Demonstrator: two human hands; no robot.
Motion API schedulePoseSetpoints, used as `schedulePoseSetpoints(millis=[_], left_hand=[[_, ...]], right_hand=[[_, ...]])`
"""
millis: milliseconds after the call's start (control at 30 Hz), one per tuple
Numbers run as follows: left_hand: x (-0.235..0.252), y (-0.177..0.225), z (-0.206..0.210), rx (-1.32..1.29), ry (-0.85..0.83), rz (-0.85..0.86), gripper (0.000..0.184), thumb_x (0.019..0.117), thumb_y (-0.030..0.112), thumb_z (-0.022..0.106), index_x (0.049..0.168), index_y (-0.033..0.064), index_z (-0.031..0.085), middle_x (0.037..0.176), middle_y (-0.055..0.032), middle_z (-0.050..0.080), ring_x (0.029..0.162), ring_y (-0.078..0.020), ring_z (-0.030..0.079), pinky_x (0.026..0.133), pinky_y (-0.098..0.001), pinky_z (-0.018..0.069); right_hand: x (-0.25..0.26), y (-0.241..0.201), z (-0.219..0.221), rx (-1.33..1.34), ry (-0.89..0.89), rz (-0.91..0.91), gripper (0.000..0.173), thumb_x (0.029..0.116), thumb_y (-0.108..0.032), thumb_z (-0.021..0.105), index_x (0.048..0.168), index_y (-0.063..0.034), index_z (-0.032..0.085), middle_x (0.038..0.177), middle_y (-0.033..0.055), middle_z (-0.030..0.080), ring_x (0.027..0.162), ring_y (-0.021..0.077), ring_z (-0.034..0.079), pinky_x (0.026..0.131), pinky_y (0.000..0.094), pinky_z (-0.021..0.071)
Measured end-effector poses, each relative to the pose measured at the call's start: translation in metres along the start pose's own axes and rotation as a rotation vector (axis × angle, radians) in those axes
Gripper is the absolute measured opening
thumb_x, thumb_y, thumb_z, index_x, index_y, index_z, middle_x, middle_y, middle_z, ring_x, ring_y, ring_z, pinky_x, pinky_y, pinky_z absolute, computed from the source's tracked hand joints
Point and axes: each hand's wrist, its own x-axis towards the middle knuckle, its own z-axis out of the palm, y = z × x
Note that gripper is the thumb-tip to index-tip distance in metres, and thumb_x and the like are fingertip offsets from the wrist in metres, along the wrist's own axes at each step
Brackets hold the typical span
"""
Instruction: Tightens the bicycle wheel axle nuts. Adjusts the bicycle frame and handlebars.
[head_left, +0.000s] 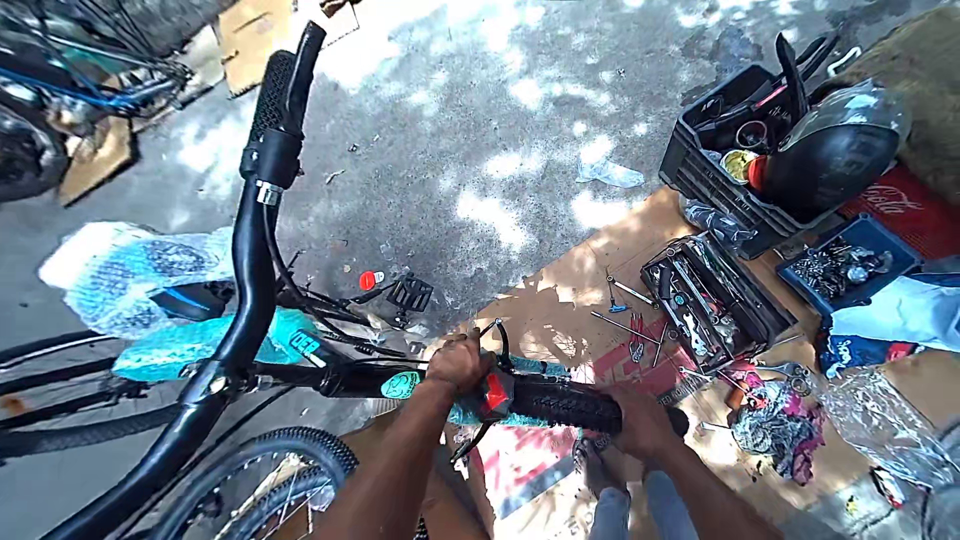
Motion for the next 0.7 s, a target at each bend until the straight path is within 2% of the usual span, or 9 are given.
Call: schedulePoseSetpoints(millis=[33, 67, 100, 167, 300, 400, 533, 633, 700], left_hand=[[0.019, -0.023, 0.015, -0.046, -0.225, 0.000, 0.043, 0.1058, 0.032, 0.049, 0.119, -0.0047, 0.066, 0.112, -0.0301, 0.067, 0.106, -0.0493, 0.065, 0.091, -0.0625, 0.0532], [0.040, -0.032, 0.021, -0.019, -0.445, -0.070, 0.039, 0.1061, 0.030, 0.047, 0.123, -0.0004, 0.064, 0.121, -0.0270, 0.065, 0.116, -0.0466, 0.062, 0.097, -0.0627, 0.0503], [0.055, -0.034, 0.025, 0.028, -0.534, -0.113, 0.035, 0.1064, 0.029, 0.047, 0.123, 0.0028, 0.065, 0.123, -0.0236, 0.066, 0.118, -0.0439, 0.063, 0.097, -0.0619, 0.0505], [0.070, -0.030, 0.016, 0.103, -0.572, -0.130, 0.036, 0.1081, 0.032, 0.045, 0.120, 0.0056, 0.067, 0.122, -0.0207, 0.067, 0.115, -0.0427, 0.064, 0.094, -0.0625, 0.0517], [0.060, -0.004, -0.017, 0.241, -0.573, -0.124, 0.030, 0.1046, 0.030, 0.050, 0.102, 0.0072, 0.070, 0.104, -0.0196, 0.071, 0.099, -0.0416, 0.069, 0.078, -0.0620, 0.0554], [0.007, 0.003, -0.021, 0.240, -0.564, -0.185, 0.029, 0.1039, 0.025, 0.050, 0.111, 0.0022, 0.067, 0.105, -0.0222, 0.070, 0.100, -0.0427, 0.069, 0.081, -0.0607, 0.0551], [-0.046, -0.022, 0.005, 0.181, -0.303, -0.123, 0.033, 0.1040, 0.015, 0.049, 0.130, 0.0005, 0.063, 0.099, -0.0229, 0.072, 0.088, -0.0433, 0.072, 0.074, -0.0589, 0.0569], [-0.055, -0.030, 0.020, 0.269, -0.172, -0.037, 0.029, 0.1011, 0.013, 0.051, 0.123, -0.0011, 0.065, 0.084, -0.0186, 0.070, 0.077, -0.0368, 0.072, 0.068, -0.0514, 0.0568], [-0.058, -0.039, 0.028, 0.305, -0.115, 0.017, 0.027, 0.0982, 0.010, 0.056, 0.120, -0.0031, 0.066, 0.076, -0.0173, 0.069, 0.071, -0.0356, 0.071, 0.065, -0.0503, 0.0562]], right_hand=[[0.005, 0.004, -0.005, -0.001, -0.012, -0.014, 0.073, 0.0701, -0.033, 0.082, 0.139, -0.0247, 0.060, 0.139, 0.0029, 0.063, 0.132, 0.0258, 0.056, 0.110, 0.0556, 0.0425], [0.009, 0.007, -0.009, -0.002, -0.015, -0.021, 0.071, 0.0697, -0.032, 0.082, 0.138, -0.0255, 0.061, 0.136, 0.0016, 0.064, 0.130, 0.0245, 0.057, 0.110, 0.0547, 0.0432], [0.013, 0.009, -0.012, 0.001, -0.013, -0.021, 0.070, 0.0690, -0.031, 0.082, 0.136, -0.0264, 0.062, 0.134, 0.0004, 0.065, 0.127, 0.0232, 0.059, 0.108, 0.0536, 0.0446], [0.019, 0.009, -0.017, -0.002, -0.033, -0.016, 0.067, 0.0712, -0.031, 0.082, 0.135, -0.0258, 0.062, 0.133, 0.0005, 0.065, 0.124, 0.0227, 0.060, 0.106, 0.0528, 0.0458], [0.021, 0.008, -0.017, -0.021, -0.005, -0.016, 0.062, 0.0697, -0.032, 0.083, 0.128, -0.0248, 0.066, 0.128, -0.0014, 0.068, 0.119, 0.0205, 0.063, 0.101, 0.0512, 0.0494], [0.028, 0.009, -0.026, -0.030, 0.016, -0.043, 0.064, 0.0670, -0.029, 0.087, 0.127, -0.0238, 0.067, 0.124, 0.0018, 0.069, 0.116, 0.0243, 0.063, 0.097, 0.0538, 0.0512], [0.052, 0.012, -0.054, -0.066, -0.020, -0.033, 0.068, 0.0671, -0.035, 0.091, 0.129, -0.0225, 0.066, 0.126, 0.0049, 0.067, 0.118, 0.0276, 0.062, 0.099, 0.0566, 0.0494], [0.078, 0.014, -0.072, -0.063, -0.086, -0.011, 0.067, 0.0680, -0.026, 0.090, 0.130, -0.0214, 0.066, 0.125, 0.0060, 0.067, 0.115, 0.0283, 0.064, 0.093, 0.0584, 0.0521], [0.093, 0.013, -0.077, -0.066, -0.109, -0.001, 0.068, 0.0681, -0.023, 0.090, 0.131, -0.0199, 0.065, 0.128, 0.0079, 0.066, 0.116, 0.0303, 0.064, 0.093, 0.0606, 0.0517]])
